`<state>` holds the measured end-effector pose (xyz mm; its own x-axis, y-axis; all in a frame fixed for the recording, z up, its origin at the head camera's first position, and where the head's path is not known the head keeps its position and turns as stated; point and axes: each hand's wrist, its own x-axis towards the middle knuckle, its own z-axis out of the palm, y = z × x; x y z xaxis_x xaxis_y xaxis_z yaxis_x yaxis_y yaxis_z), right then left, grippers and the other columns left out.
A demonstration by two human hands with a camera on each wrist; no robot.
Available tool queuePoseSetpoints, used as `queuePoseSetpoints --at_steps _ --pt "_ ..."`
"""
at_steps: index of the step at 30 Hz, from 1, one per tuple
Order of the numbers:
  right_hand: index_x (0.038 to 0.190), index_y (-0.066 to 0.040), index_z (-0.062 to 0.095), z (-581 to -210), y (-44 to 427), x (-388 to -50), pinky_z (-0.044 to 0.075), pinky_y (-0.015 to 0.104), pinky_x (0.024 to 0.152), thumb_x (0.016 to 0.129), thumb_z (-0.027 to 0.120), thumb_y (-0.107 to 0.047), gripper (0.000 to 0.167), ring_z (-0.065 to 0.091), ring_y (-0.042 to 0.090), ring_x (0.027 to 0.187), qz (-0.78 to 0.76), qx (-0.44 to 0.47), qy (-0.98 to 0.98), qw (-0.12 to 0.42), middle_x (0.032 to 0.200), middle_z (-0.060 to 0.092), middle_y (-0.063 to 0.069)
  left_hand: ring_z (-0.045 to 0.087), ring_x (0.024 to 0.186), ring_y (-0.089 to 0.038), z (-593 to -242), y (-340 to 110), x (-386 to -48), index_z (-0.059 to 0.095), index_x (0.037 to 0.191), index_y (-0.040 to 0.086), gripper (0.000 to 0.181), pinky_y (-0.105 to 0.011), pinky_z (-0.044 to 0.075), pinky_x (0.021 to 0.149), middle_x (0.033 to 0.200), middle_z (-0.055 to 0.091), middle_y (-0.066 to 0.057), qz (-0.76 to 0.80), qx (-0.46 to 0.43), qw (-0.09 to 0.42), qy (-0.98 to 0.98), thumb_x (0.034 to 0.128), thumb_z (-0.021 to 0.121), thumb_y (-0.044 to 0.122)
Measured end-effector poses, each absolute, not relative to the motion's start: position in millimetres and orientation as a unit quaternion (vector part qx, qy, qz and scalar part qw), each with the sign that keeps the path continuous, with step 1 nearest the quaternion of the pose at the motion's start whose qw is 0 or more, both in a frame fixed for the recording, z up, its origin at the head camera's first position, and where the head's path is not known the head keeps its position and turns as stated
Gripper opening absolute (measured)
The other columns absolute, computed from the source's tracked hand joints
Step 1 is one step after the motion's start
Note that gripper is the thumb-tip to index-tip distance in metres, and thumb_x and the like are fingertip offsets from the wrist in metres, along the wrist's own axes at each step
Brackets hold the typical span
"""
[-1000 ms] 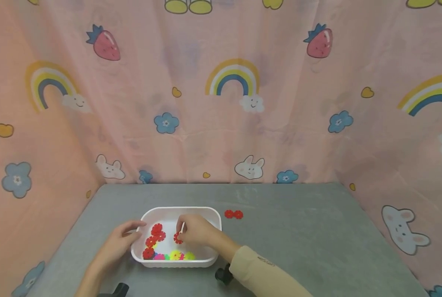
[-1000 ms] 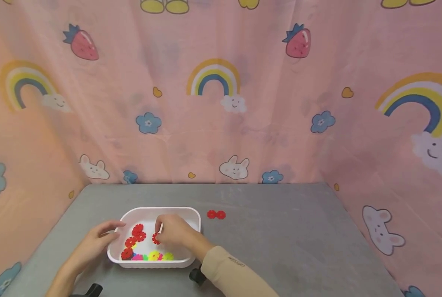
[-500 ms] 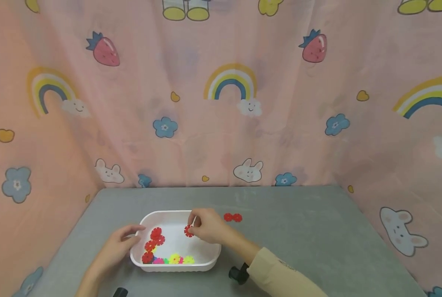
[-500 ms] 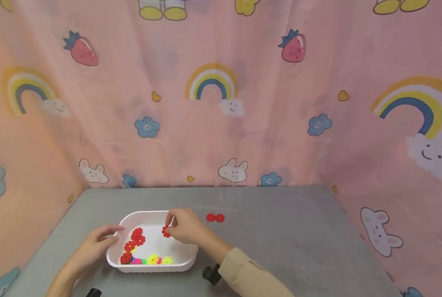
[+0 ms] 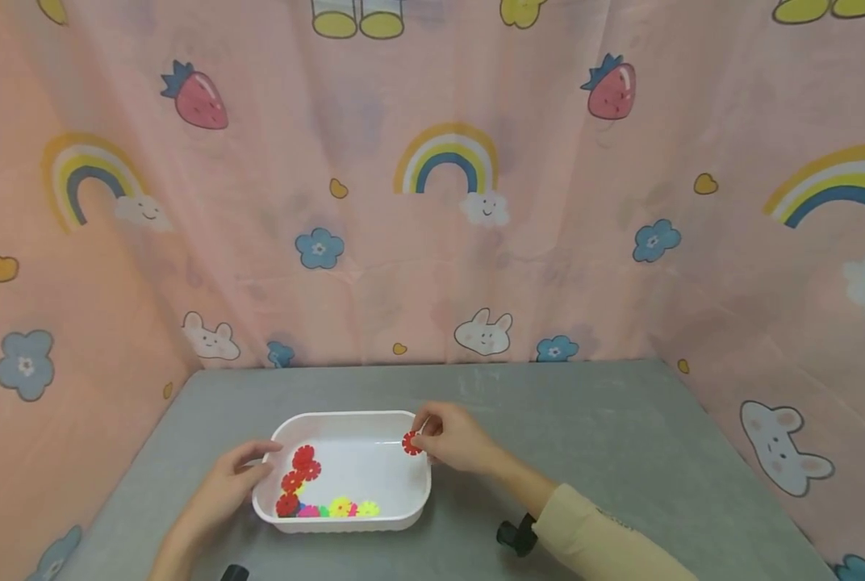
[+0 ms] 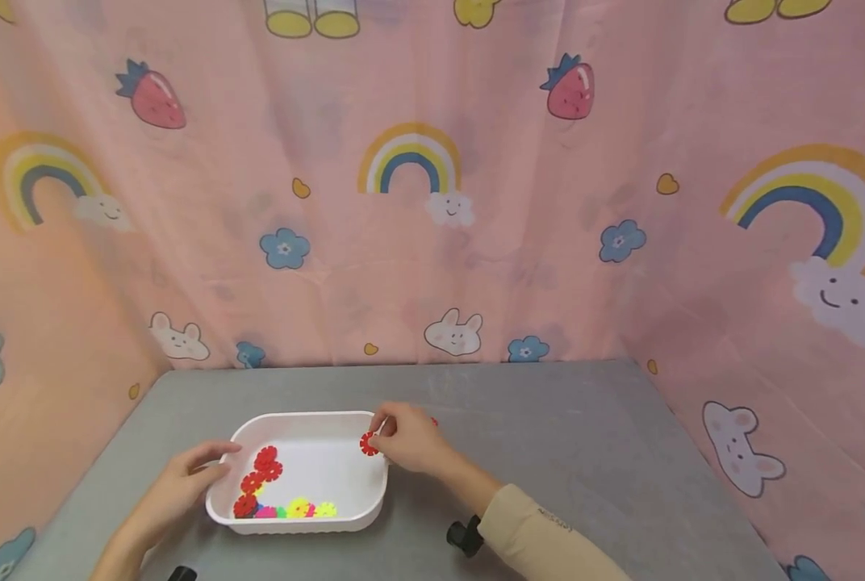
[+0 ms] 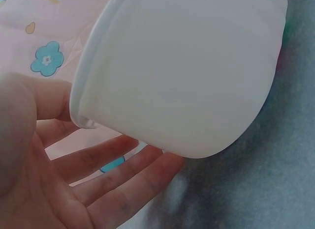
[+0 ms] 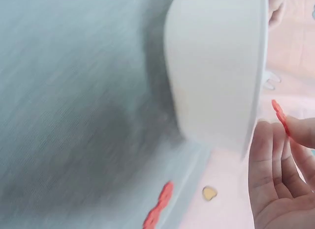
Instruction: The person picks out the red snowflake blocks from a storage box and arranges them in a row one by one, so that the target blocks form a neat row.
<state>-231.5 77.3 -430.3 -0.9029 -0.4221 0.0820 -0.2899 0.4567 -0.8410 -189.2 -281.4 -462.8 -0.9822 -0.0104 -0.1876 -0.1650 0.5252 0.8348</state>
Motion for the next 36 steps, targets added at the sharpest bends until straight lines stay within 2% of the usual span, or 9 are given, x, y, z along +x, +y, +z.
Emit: queuePoseSetpoints --at_steps 3,6,13,20,31,36 --pt "0.099 -0.004 0.065 -429.9 87.5 -232.5 0.058 0.035 0.058 0.092 0.071 -0.005 0.01 0.062 0.028 0.062 -0.493 -0.206 0.843 0.068 0.078 0.061 0.003 0.045 0.132 -0.047 -461.2 -282.4 -187.1 0.059 0.137 0.004 0.04 -0.057 0.052 0.096 0.149 0.045 -0.028 0.487 -0.054 0.083 0.868 0.1019 0.059 0.023" --pt "0.101 -0.003 0.065 -429.7 97.3 -233.4 0.059 0.037 0.06 0.092 0.071 -0.004 0.011 0.062 0.027 0.062 -0.497 -0.202 0.842 0.061 0.079 0.062 0.004 0.044 0.132 -0.046 -460.3 -282.4 -185.7 0.058 0.138 0.005 0.041 -0.056 0.052 0.097 0.15 0.044 -0.027 0.486 -0.062 0.085 0.868 0.1017 0.06 0.025" --pt "0.102 -0.001 0.066 -434.4 123.4 -243.3 0.054 0.028 0.056 0.093 0.07 -0.005 0.01 0.058 0.017 0.059 -0.488 -0.172 0.855 0.041 0.078 0.063 0.004 0.045 0.132 -0.046 -462.8 -281.9 -186.1 0.058 0.138 0.006 0.042 -0.055 0.052 0.097 0.149 0.045 -0.026 0.487 -0.065 0.083 0.867 0.1016 0.06 0.025" --pt "0.1 -0.005 0.069 -444.2 143.4 -252.6 0.055 0.028 0.058 0.093 0.071 -0.006 0.007 0.06 0.019 0.061 -0.48 -0.121 0.869 0.018 0.077 0.064 0.004 0.048 0.13 -0.046 -462.1 -281.7 -185.6 0.058 0.138 0.006 0.042 -0.054 0.053 0.096 0.149 0.045 -0.027 0.489 -0.069 0.085 0.866 0.1014 0.06 0.026" --pt "0.099 -0.002 0.069 -466.1 163.8 -275.0 0.06 0.034 0.063 0.093 0.071 -0.002 0.006 0.065 0.024 0.063 -0.505 -0.069 0.86 0.001 0.079 0.065 0.007 0.044 0.132 -0.047 -461.3 -280.8 -189.2 0.059 0.138 0.006 0.041 -0.055 0.053 0.096 0.151 0.043 -0.027 0.491 -0.07 0.091 0.864 0.1015 0.059 0.025" --pt "0.097 -0.001 0.068 -473.9 169.0 -281.0 0.06 0.034 0.061 0.092 0.071 -0.001 0.006 0.065 0.022 0.064 -0.505 -0.04 0.862 0.004 0.08 0.066 0.008 0.044 0.133 -0.047 -463.6 -280.8 -190.3 0.059 0.138 0.007 0.041 -0.054 0.053 0.096 0.151 0.044 -0.026 0.496 -0.068 0.089 0.861 0.1011 0.06 0.025"
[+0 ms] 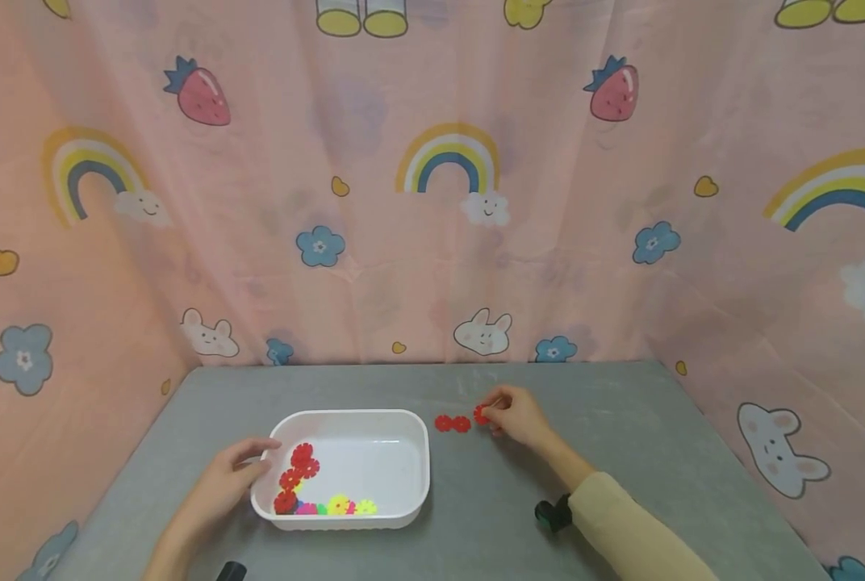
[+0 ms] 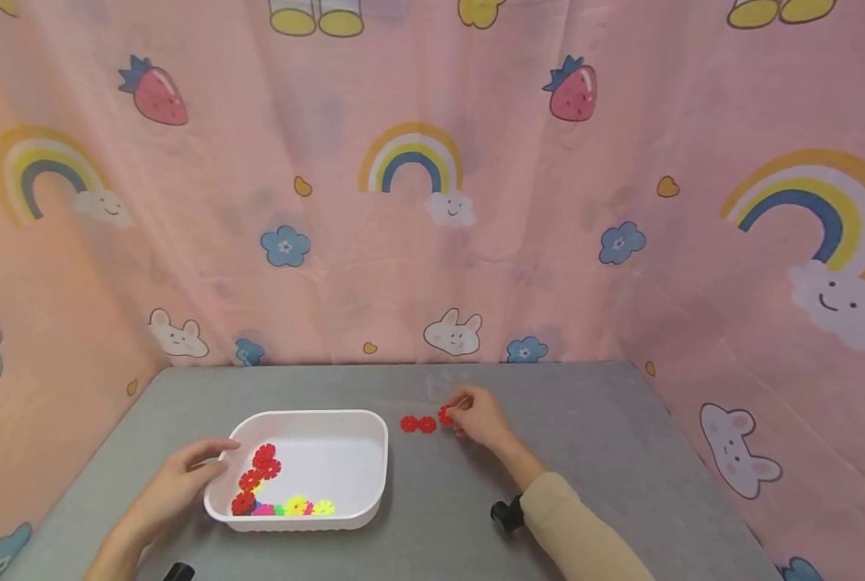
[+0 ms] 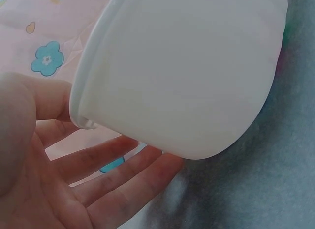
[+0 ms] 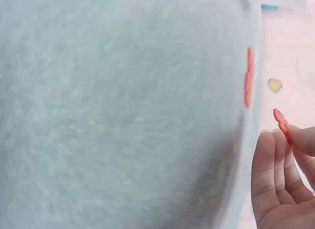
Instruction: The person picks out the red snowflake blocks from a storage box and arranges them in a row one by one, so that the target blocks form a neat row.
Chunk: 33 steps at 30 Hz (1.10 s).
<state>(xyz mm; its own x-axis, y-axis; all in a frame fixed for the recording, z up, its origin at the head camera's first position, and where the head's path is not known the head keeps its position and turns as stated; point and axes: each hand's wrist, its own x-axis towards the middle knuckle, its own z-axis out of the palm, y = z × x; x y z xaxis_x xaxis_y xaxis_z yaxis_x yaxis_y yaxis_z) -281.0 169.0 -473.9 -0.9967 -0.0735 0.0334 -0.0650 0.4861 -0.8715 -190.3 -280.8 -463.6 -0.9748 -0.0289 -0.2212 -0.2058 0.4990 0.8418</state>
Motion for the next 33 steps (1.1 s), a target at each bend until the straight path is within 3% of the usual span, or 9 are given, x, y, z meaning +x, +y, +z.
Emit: queuePoseSetpoints --at_steps 13,26,33 --pt "0.097 0.001 0.068 -488.5 165.3 -288.7 0.057 0.031 0.055 0.093 0.069 -0.002 0.005 0.063 0.018 0.059 -0.479 -0.04 0.876 0.027 0.075 0.071 0.007 0.045 0.132 -0.047 -464.0 -281.6 -189.7 0.059 0.138 0.006 0.04 -0.055 0.054 0.094 0.15 0.044 -0.028 0.494 -0.058 0.084 0.863 0.1014 0.06 0.023" --pt "0.092 -0.004 0.068 -485.4 161.1 -289.8 0.048 0.028 0.048 0.091 0.074 -0.008 0.008 0.055 0.015 0.051 -0.373 -0.068 0.926 0.008 0.067 0.06 0.001 0.045 0.132 -0.046 -461.0 -279.3 -186.9 0.059 0.138 0.006 0.04 -0.055 0.053 0.096 0.15 0.043 -0.028 0.497 -0.061 0.082 0.862 0.1015 0.059 0.024" --pt "0.09 -0.004 0.07 -484.1 159.4 -289.4 0.045 0.028 0.053 0.09 0.076 -0.01 0.009 0.052 0.015 0.06 -0.335 -0.088 0.938 -0.012 0.07 0.058 0.0 0.045 0.132 -0.047 -460.2 -278.9 -186.8 0.059 0.137 0.006 0.039 -0.055 0.054 0.095 0.15 0.044 -0.029 0.491 -0.056 0.08 0.865 0.1015 0.059 0.022"
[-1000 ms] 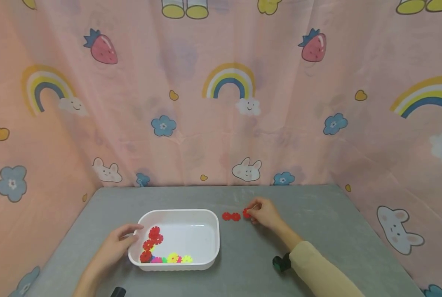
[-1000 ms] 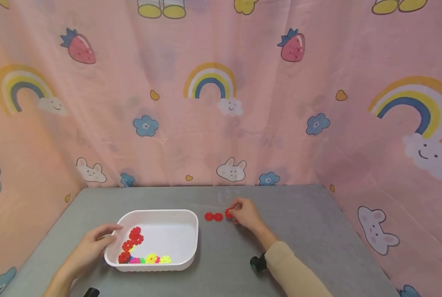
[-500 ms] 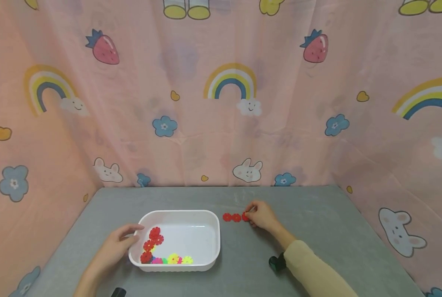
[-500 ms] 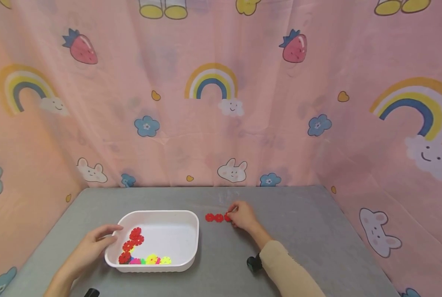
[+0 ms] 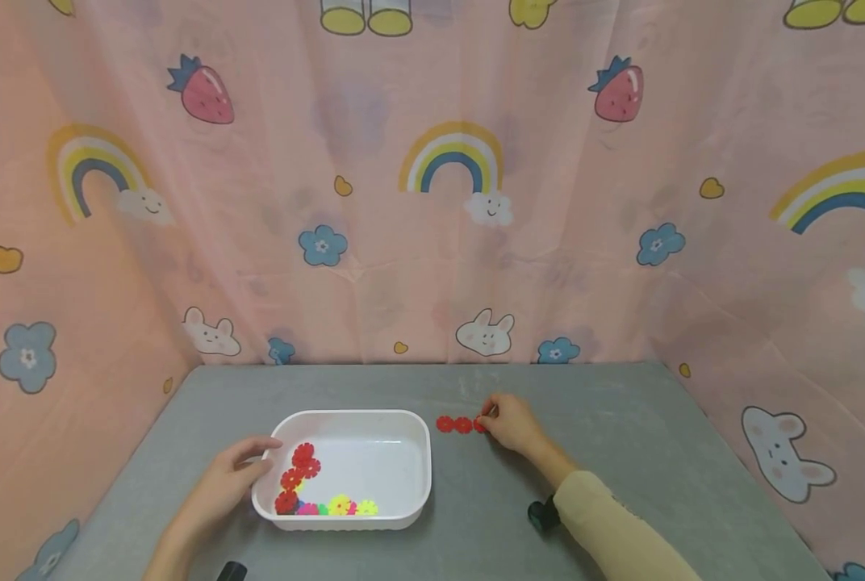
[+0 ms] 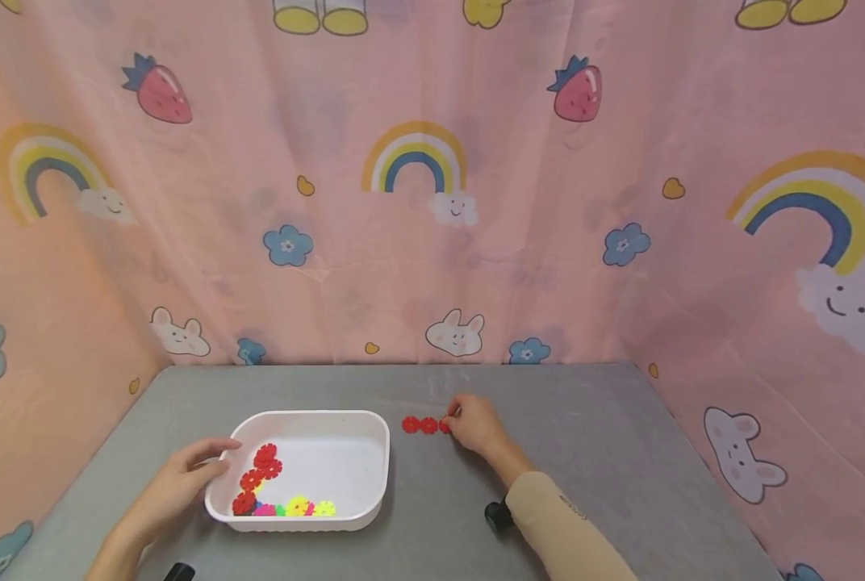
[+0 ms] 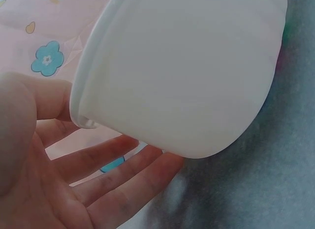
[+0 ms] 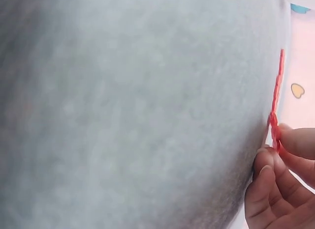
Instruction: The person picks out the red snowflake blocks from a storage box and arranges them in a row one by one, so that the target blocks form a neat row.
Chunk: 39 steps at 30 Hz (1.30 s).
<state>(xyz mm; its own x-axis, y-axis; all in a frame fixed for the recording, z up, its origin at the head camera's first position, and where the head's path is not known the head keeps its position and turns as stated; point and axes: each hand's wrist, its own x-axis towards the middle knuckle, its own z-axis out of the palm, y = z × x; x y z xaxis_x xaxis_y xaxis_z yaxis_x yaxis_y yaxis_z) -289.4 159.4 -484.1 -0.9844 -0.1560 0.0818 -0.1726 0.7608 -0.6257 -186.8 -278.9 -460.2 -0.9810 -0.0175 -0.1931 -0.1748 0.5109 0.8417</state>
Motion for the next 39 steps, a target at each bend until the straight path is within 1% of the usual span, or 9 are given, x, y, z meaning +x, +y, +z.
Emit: queuePoseSetpoints --at_steps 4,9,16,19,23,26,31,34,39 --pt "0.093 -0.004 0.071 -482.2 157.2 -288.1 0.047 0.029 0.058 0.092 0.075 -0.013 0.01 0.052 0.017 0.067 0.32 0.086 -0.943 0.016 0.075 0.059 0.002 0.047 0.131 -0.048 -461.0 -279.4 -187.4 0.059 0.137 0.006 0.039 -0.055 0.054 0.095 0.149 0.044 -0.029 0.488 -0.056 0.079 0.867 0.1016 0.059 0.022" --pt "0.094 -0.005 0.07 -479.8 157.0 -286.7 0.048 0.03 0.061 0.093 0.074 -0.014 0.01 0.053 0.018 0.069 0.314 0.088 -0.945 0.016 0.077 0.06 0.002 0.05 0.13 -0.049 -461.4 -279.2 -188.2 0.059 0.137 0.007 0.041 -0.057 0.052 0.097 0.15 0.044 -0.028 0.488 -0.063 0.08 0.867 0.101 0.061 0.025" --pt "0.097 -0.006 0.071 -477.4 163.9 -284.0 0.051 0.03 0.062 0.094 0.072 -0.014 0.009 0.055 0.018 0.072 0.313 0.09 -0.945 0.01 0.082 0.063 0.002 0.046 0.133 -0.048 -459.5 -278.8 -187.2 0.059 0.138 0.008 0.041 -0.058 0.05 0.098 0.151 0.043 -0.028 0.486 -0.061 0.082 0.868 0.101 0.061 0.027" --pt "0.101 -0.005 0.071 -471.3 164.9 -281.6 0.053 0.031 0.062 0.095 0.071 -0.015 0.011 0.056 0.019 0.073 0.321 0.086 -0.943 -0.002 0.085 0.064 0.003 0.047 0.132 -0.049 -458.6 -278.3 -186.6 0.059 0.138 0.008 0.042 -0.059 0.049 0.099 0.151 0.043 -0.027 0.487 -0.058 0.081 0.868 0.1009 0.061 0.027" --pt "0.104 -0.004 0.073 -460.8 162.3 -277.5 0.055 0.033 0.068 0.096 0.069 -0.015 0.014 0.058 0.018 0.076 0.317 0.096 -0.944 0.0 0.089 0.067 0.003 0.046 0.133 -0.048 -458.3 -278.1 -185.8 0.059 0.138 0.007 0.042 -0.059 0.049 0.099 0.15 0.044 -0.027 0.488 -0.059 0.082 0.867 0.1009 0.061 0.027" --pt "0.104 -0.004 0.073 -451.6 158.2 -273.5 0.056 0.035 0.073 0.096 0.069 -0.015 0.014 0.06 0.018 0.08 0.312 0.114 -0.943 0.017 0.089 0.068 0.002 0.044 0.134 -0.048 -458.6 -278.3 -185.9 0.059 0.138 0.007 0.042 -0.059 0.05 0.099 0.151 0.044 -0.027 0.486 -0.06 0.082 0.868 0.1009 0.061 0.027" --pt "0.105 -0.006 0.074 -435.3 147.8 -263.6 0.056 0.034 0.072 0.096 0.07 -0.016 0.015 0.061 0.017 0.082 0.323 0.134 -0.936 0.032 0.09 0.069 0.0 0.045 0.134 -0.049 -459.7 -278.6 -186.6 0.059 0.138 0.008 0.042 -0.06 0.048 0.1 0.151 0.043 -0.027 0.485 -0.06 0.083 0.868 0.1011 0.06 0.027" --pt "0.107 -0.007 0.074 -428.8 139.5 -258.2 0.056 0.03 0.069 0.096 0.07 -0.017 0.015 0.06 0.016 0.082 0.334 0.139 -0.932 0.029 0.091 0.068 -0.001 0.045 0.133 -0.047 -460.4 -278.6 -187.0 0.059 0.138 0.008 0.042 -0.058 0.05 0.099 0.151 0.043 -0.026 0.484 -0.06 0.081 0.869 0.1011 0.06 0.027" --pt "0.106 -0.01 0.074 -419.5 123.1 -251.4 0.056 0.027 0.065 0.096 0.071 -0.017 0.012 0.059 0.015 0.081 0.342 0.149 -0.927 0.026 0.09 0.067 -0.003 0.046 0.132 -0.046 -460.8 -278.3 -187.0 0.059 0.138 0.008 0.042 -0.059 0.05 0.099 0.15 0.045 -0.026 0.484 -0.064 0.078 0.869 0.101 0.061 0.027"
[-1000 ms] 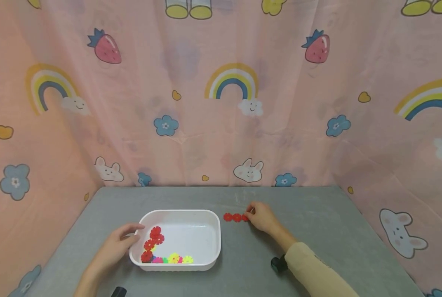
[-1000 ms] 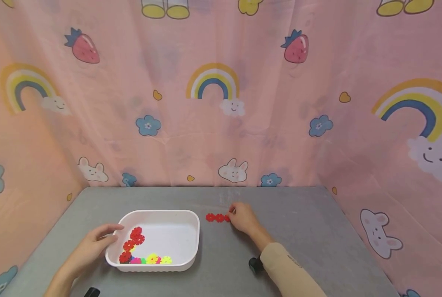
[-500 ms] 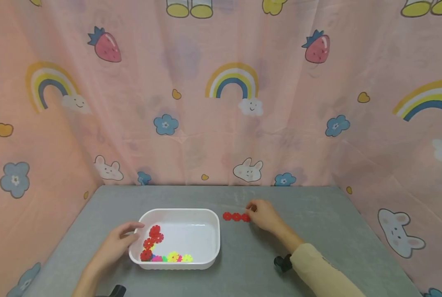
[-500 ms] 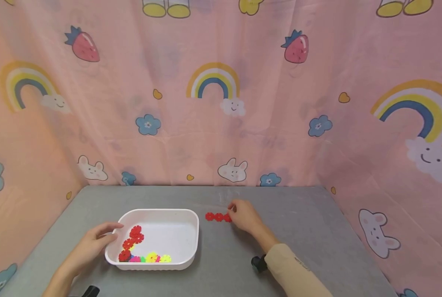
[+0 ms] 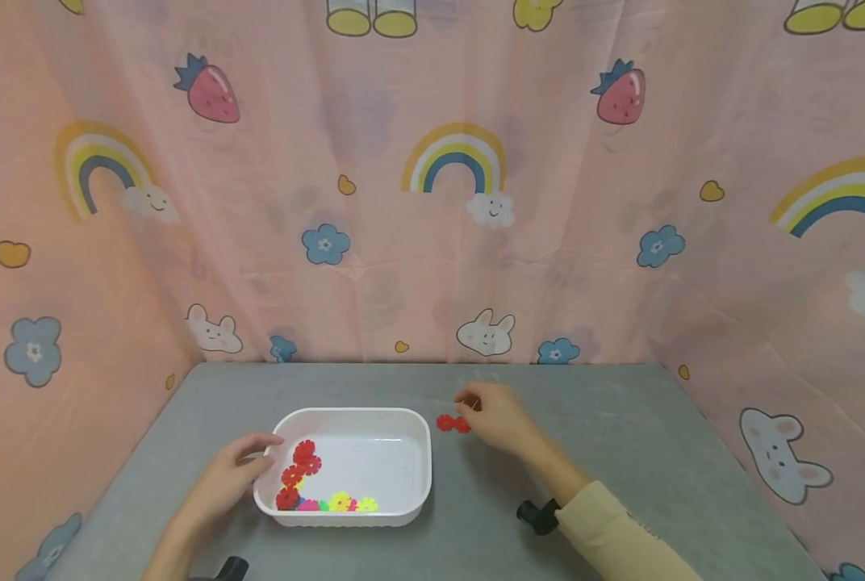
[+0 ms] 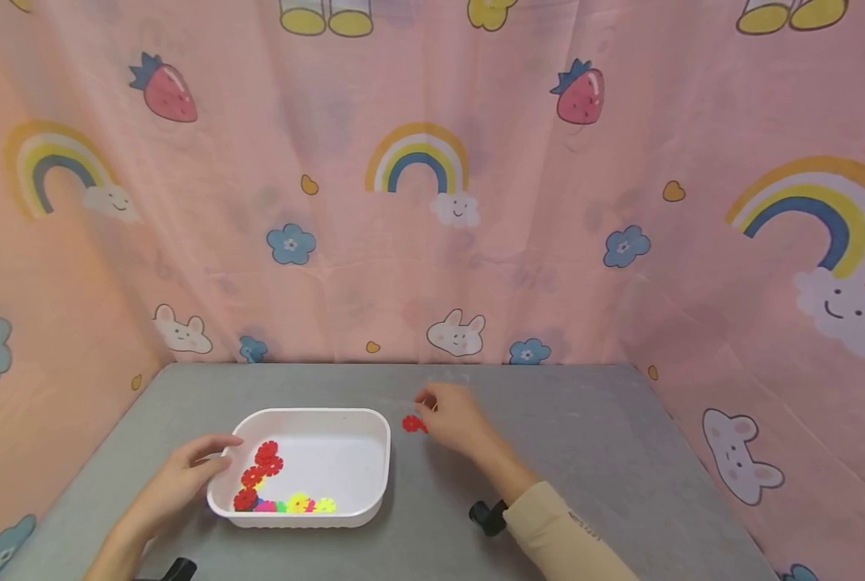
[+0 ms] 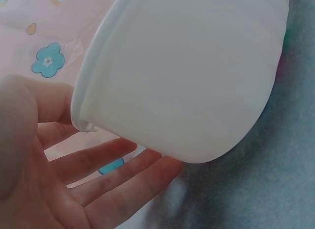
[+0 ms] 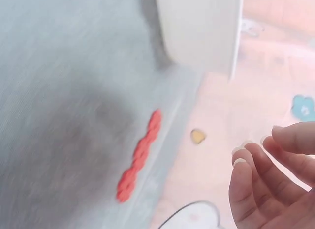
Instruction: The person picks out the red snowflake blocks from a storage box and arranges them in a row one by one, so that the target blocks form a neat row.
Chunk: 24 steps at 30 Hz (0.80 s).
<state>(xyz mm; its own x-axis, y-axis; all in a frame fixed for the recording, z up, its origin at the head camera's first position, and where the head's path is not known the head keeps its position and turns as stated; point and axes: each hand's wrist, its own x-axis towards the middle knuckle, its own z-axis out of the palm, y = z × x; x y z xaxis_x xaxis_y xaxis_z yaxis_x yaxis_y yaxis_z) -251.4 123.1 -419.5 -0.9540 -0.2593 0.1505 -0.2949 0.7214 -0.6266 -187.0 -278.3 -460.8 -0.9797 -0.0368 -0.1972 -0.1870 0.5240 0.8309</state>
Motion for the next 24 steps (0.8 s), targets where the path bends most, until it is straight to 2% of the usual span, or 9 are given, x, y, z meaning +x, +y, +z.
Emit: queuePoseSetpoints --at_steps 9,24 --pt "0.106 -0.009 0.073 -409.1 90.3 -240.0 0.054 0.025 0.062 0.097 0.068 -0.017 0.013 0.058 0.014 0.078 0.348 0.186 -0.919 0.007 0.088 0.065 -0.003 0.05 0.131 -0.048 -463.0 -276.0 -186.5 0.06 0.137 0.008 0.041 -0.057 0.05 0.098 0.149 0.046 -0.026 0.489 -0.067 0.067 0.867 0.1002 0.061 0.027" --pt "0.105 -0.008 0.074 -411.1 27.9 -224.1 0.052 0.02 0.062 0.095 0.07 -0.014 0.013 0.056 0.012 0.078 0.386 0.27 -0.882 -0.022 0.088 0.065 -0.004 0.047 0.133 -0.049 -460.4 -277.3 -184.2 0.061 0.136 0.008 0.04 -0.056 0.051 0.097 0.148 0.048 -0.025 0.489 -0.049 0.058 0.869 0.1 0.062 0.025"
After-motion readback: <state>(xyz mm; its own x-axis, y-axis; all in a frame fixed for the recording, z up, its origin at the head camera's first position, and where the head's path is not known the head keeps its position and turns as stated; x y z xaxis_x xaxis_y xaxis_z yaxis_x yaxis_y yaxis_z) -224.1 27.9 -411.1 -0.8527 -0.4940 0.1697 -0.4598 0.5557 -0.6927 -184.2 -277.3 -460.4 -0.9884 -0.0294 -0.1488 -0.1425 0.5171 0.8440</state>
